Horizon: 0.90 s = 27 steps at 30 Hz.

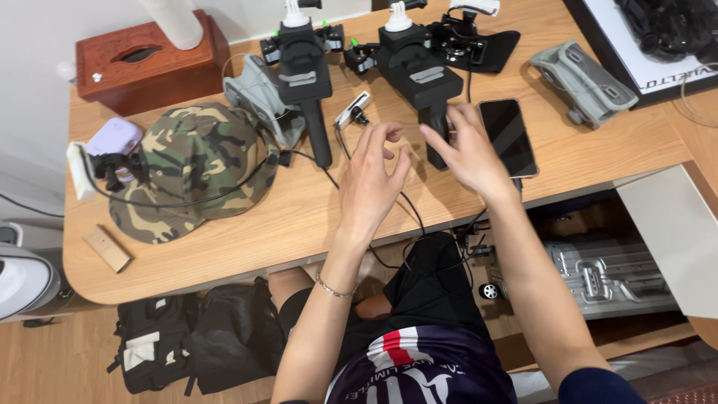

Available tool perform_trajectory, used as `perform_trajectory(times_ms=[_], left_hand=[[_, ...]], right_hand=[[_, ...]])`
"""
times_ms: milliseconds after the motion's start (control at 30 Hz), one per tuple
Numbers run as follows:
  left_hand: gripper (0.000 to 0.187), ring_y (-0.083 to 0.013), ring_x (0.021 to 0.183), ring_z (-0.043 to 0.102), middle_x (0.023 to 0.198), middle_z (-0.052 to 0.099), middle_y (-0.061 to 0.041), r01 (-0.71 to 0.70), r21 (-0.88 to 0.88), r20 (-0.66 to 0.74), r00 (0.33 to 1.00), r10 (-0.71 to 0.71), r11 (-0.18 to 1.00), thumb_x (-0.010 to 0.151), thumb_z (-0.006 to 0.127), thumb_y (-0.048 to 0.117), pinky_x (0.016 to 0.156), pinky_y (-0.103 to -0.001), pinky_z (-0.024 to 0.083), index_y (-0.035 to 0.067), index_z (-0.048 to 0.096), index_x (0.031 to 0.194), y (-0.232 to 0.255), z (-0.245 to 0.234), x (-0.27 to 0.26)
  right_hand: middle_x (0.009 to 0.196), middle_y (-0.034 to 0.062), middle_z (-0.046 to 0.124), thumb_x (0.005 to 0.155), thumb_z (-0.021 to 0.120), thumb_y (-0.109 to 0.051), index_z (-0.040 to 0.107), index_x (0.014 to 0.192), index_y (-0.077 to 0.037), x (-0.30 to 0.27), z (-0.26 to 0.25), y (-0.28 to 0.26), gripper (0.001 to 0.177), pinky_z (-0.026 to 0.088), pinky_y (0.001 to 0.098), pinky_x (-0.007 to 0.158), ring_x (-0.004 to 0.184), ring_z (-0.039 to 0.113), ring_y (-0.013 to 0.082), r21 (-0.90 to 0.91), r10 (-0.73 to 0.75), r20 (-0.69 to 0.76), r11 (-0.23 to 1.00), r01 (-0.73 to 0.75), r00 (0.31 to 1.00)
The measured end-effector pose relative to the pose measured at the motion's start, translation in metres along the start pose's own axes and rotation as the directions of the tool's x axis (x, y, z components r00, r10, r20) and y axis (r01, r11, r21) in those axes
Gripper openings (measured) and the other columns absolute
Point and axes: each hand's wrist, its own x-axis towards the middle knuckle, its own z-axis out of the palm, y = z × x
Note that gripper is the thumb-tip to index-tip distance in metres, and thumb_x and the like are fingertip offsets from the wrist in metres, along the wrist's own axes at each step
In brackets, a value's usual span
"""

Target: The person assembles a small black electronic device on a wooden desk. They attach a white rectangular component and a black stick-like part, then connect a cable. The person also handles a camouflage hat with a camera mount and a grey case, placing them aside.

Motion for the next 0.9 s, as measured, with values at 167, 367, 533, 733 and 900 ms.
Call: perform_trajectory(times_ms=[167,367,533,733,900], left_hand=[[0.026,-0.0146,0.088,0.072,0.110,0.070,0.000,-0.032,0.011,-0.017,0.999,0.032,0.999,0.099,0.066,0.019,0.073,-0.033,0.059,0.011,0.064,0.123,0.002,0.007,0.009],[0.023,-0.0117,0.087,0.072,0.107,0.069,-0.001,-0.078,-0.046,-0.017,0.997,0.077,0.996,0.100,0.067,0.016,0.074,-0.032,0.059,0.010,0.063,0.122,0.014,0.020,0.037],[0.024,-0.0141,0.086,0.068,0.106,0.068,-0.002,-0.200,-0.018,-0.090,0.976,0.197,0.980,0.100,0.069,0.013,0.076,-0.033,0.059,0.009,0.062,0.123,0.020,0.020,0.067],[0.024,-0.0146,0.087,0.068,0.106,0.067,-0.002,-0.245,0.004,-0.083,0.966,0.244,0.970,0.101,0.069,0.013,0.074,-0.032,0.059,0.010,0.061,0.123,0.027,0.029,0.098],[0.025,-0.0139,0.088,0.072,0.108,0.068,-0.002,-0.242,-0.008,-0.047,0.969,0.242,0.970,0.100,0.069,0.014,0.072,-0.031,0.059,0.010,0.061,0.123,0.033,0.043,0.115]], right_hand=[[0.133,0.0195,0.058,0.104,0.069,-0.026,0.067,0.133,0.002,-0.010,-0.045,0.028,0.040,0.046,0.0454,0.108,0.126,0.058,0.0337,-0.238,-0.021,-0.166,0.971,-0.020,0.986],[0.130,0.0167,0.059,0.101,0.074,-0.020,0.067,0.133,-0.002,0.030,-0.063,0.070,0.037,0.051,0.0441,0.104,0.117,0.062,0.0299,-0.256,-0.024,-0.206,0.966,-0.030,0.978],[0.134,0.0105,0.062,0.103,0.074,-0.016,0.068,0.134,-0.007,0.095,-0.066,0.100,0.032,0.056,0.0384,0.103,0.119,0.066,0.0229,-0.214,-0.094,-0.226,0.976,0.044,0.970],[0.139,0.0194,0.061,0.094,0.086,-0.009,0.060,0.142,0.005,0.163,-0.071,0.119,0.056,0.053,0.0429,0.100,0.119,0.064,0.0329,-0.295,-0.436,-0.247,0.884,0.362,0.865],[0.131,0.0149,0.070,0.103,0.084,-0.009,0.069,0.135,-0.001,0.192,-0.073,0.130,0.037,0.057,0.0380,0.098,0.113,0.071,0.0271,-0.151,-0.364,-0.116,0.926,0.345,0.924]])
